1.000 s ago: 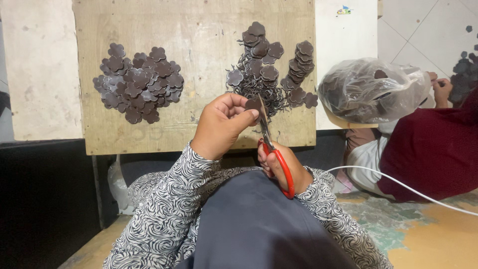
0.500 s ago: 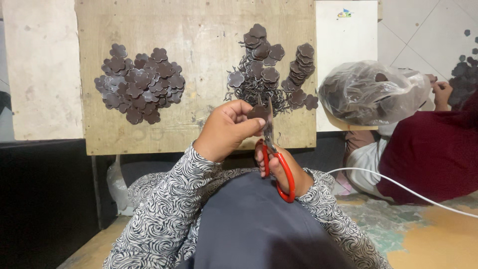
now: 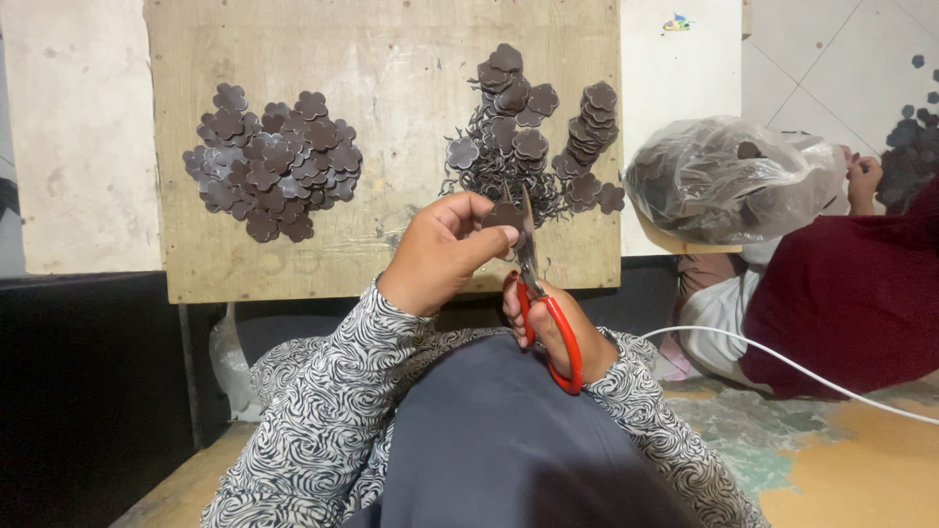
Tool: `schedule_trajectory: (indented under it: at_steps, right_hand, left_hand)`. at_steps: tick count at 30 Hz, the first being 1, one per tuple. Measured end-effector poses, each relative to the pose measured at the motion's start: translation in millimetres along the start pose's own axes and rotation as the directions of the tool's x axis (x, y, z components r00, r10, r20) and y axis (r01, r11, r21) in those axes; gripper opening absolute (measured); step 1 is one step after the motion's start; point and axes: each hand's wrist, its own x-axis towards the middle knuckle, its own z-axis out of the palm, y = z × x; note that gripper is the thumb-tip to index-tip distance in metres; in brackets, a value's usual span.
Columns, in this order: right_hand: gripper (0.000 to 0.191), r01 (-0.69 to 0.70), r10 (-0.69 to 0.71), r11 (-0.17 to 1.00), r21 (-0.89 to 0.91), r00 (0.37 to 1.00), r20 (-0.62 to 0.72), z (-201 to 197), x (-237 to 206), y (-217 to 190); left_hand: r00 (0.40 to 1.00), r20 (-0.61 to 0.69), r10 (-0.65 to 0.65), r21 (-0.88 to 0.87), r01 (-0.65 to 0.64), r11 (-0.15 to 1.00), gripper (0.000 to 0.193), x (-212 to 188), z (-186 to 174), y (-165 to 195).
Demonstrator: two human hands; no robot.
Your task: The person sits at a workbench and uses red-handled scissors to trim excess material from dark brown flower-shaped fabric pieces, one at a time, placing trimmed pieces on a pile to the left and cut scraps nearby. The person continues trimming pieces throughout the episode.
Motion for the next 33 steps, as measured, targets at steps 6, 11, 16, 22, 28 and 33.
schedule_trajectory:
  at_steps: [6,11,16,22,28,33]
  right_hand:
    - [0.074,0.04,-0.04,0.999,0.006,0.998,0.051,-0.7,-0.6,-2.3]
    - [0.077,0.005,-0.005,1.0,0.004,0.999,0.048,-0.7,-0.2,-3.0]
    - [0.074,0.022,-0.022,1.0,0.003,0.997,0.077,-2.8,-0.3,-5.5]
    - [0.065,0.037,-0.04,0.997,0.069,0.998,0.04,1.1,1.7,-5.7]
    - [0.066,0.019,-0.021,0.992,0.124,1.0,0.021,3.9,2.9,-7.5]
    - [0.07,0.057,-0.059,0.997,0.048,0.997,0.043,3.9,3.9,-7.9]
  left_hand:
    - [0.999,0.033,-0.004,0.062,0.002,0.998,0.012,-0.5,1.7,-0.5]
    - [0.998,0.031,-0.051,0.046,0.049,0.998,0.011,-1.6,2.5,0.5]
    - [0.999,-0.011,-0.04,-0.028,0.039,0.999,0.012,0.4,6.0,-0.2]
    - [0.998,0.007,-0.055,-0.01,0.055,0.998,0.013,-0.2,-0.1,3.8]
    - [0.998,-0.038,0.055,-0.014,-0.056,0.998,0.014,1.0,2.4,1.1]
    - [1.0,0.024,-0.013,-0.008,0.013,1.0,0.013,0.4,-0.7,0.5]
